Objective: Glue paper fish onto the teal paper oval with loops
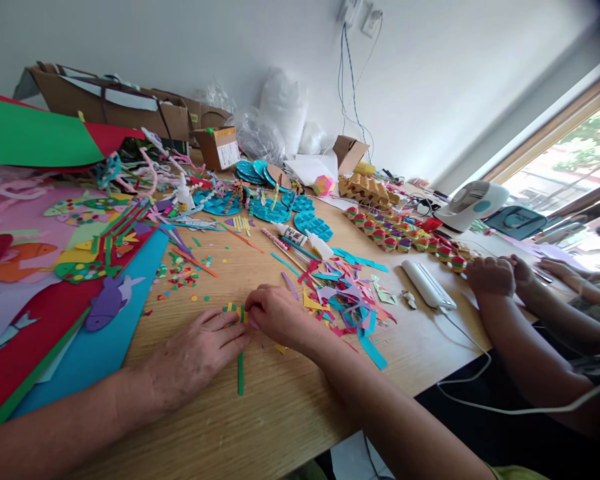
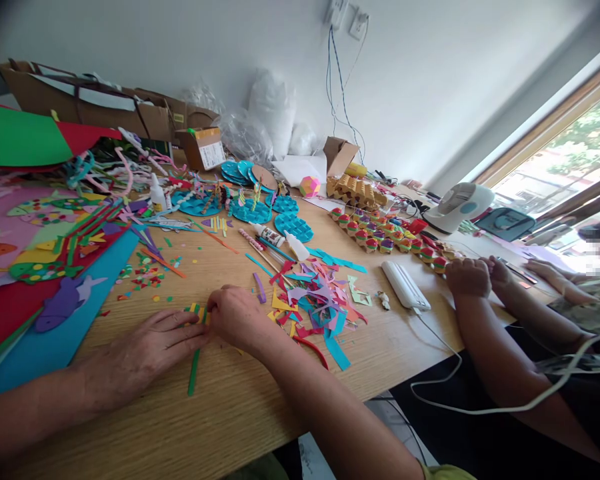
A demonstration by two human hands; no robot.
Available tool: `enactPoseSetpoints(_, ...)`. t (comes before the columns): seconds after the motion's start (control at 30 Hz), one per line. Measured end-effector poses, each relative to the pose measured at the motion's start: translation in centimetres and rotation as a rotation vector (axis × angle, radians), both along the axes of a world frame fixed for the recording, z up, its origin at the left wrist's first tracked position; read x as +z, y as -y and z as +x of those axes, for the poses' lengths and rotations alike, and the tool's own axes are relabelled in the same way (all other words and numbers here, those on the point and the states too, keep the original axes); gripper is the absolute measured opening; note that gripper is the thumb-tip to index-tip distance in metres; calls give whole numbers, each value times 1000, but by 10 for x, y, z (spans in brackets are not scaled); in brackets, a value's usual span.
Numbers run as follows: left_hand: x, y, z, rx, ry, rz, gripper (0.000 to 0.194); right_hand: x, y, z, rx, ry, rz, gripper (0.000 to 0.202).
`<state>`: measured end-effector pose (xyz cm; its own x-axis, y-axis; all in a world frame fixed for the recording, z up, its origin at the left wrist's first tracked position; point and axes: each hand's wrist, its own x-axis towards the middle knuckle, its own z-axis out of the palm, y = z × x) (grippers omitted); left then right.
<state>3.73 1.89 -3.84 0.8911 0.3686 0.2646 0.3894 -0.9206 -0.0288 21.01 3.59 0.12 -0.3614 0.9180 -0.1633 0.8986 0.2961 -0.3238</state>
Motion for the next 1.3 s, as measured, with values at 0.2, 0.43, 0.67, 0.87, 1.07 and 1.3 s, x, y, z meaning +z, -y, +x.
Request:
enactPoseSetpoints(0.2, -2, 0, 0, 3, -1, 19, 32, -3, -3, -1, 13, 11, -77, 31)
enactPoseSetpoints(0.43, -4, 0, -2, 2, 0, 68, 32, -3, -7, 1, 15, 2, -66, 31)
enactPoseSetpoints(0.67, -5, 0, -3, 6, 15, 85, 32, -1, -8, 1, -13, 13, -40, 31)
enactPoseSetpoints(0.87, -11, -1, -6, -5, 20, 80, 32, 1, -5, 1, 60, 15, -122, 29)
enactPoseSetpoints(1.07, -12, 0, -7, 3, 37, 71, 32, 0, -7, 1, 20, 20, -81, 31)
enactPoseSetpoints(1.3, -11, 1, -7, 20, 38, 70, 32, -2, -8, 1, 35, 19, -123, 31)
